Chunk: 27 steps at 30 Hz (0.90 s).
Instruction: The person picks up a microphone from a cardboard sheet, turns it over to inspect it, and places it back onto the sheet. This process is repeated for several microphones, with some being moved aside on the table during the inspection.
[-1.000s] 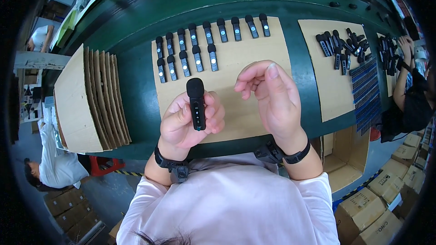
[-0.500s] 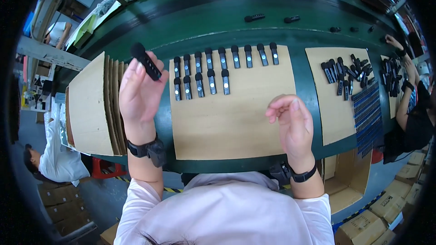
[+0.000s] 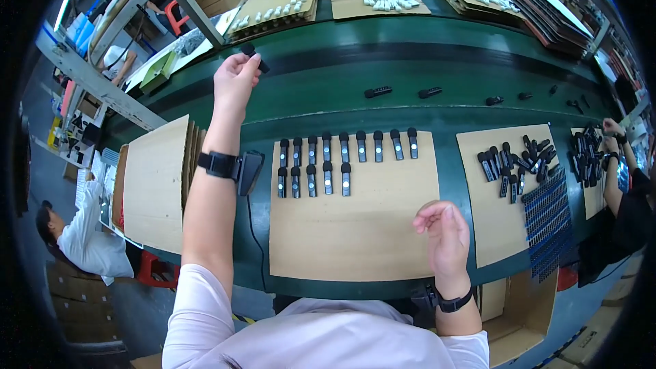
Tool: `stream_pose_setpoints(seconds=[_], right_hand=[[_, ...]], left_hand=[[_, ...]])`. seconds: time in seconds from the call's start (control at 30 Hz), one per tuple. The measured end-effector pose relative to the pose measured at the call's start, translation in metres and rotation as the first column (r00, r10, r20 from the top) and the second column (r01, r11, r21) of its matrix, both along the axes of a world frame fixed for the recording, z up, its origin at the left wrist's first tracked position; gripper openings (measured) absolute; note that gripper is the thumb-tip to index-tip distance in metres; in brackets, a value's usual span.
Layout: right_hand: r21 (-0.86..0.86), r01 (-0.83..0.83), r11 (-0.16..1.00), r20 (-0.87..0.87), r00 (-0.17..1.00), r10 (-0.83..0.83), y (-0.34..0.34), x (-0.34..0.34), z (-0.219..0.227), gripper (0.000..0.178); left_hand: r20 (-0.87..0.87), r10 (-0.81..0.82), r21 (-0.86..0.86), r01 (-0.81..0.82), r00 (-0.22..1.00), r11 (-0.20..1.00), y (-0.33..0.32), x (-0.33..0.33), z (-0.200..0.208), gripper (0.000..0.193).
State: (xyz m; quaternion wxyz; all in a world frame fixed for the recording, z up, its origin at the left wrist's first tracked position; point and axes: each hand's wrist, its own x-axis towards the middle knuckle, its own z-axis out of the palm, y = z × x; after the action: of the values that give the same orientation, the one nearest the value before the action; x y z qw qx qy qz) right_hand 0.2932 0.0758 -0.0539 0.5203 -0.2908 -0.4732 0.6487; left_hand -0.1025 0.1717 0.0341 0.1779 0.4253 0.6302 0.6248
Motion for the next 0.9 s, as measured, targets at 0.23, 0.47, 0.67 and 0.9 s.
stream_pose_setpoints(seconds=[0.23, 0.47, 0.67, 0.9], right_hand=[[0.014, 0.069, 0.998, 0.017, 0.997, -0.069, 0.015, 0.021, -0.002, 0.04], [0.088, 0.11, 0.99, 0.159, 0.98, -0.123, 0.037, 0.038, 0.006, 0.039], [0.056, 0.078, 0.995, 0.251, 0.964, -0.089, 0.059, 0.054, 0.019, 0.039], [-0.044, 0.09, 0.995, 0.386, 0.92, -0.066, 0.08, 0.055, 0.022, 0.038]], left_hand=[[-0.177, 0.001, -0.164, -0.031, 0.984, 0.986, 0.062, -0.018, 0.025, 0.024], [-0.376, -0.123, -0.433, -0.057, 0.918, 0.9, 0.14, -0.041, 0.023, 0.018], [-0.413, -0.317, -0.631, -0.017, 0.854, 0.775, 0.198, -0.047, 0.002, 0.019], [-0.233, -0.38, -0.682, 0.128, 0.895, 0.72, 0.243, -0.065, -0.045, 0.015]])
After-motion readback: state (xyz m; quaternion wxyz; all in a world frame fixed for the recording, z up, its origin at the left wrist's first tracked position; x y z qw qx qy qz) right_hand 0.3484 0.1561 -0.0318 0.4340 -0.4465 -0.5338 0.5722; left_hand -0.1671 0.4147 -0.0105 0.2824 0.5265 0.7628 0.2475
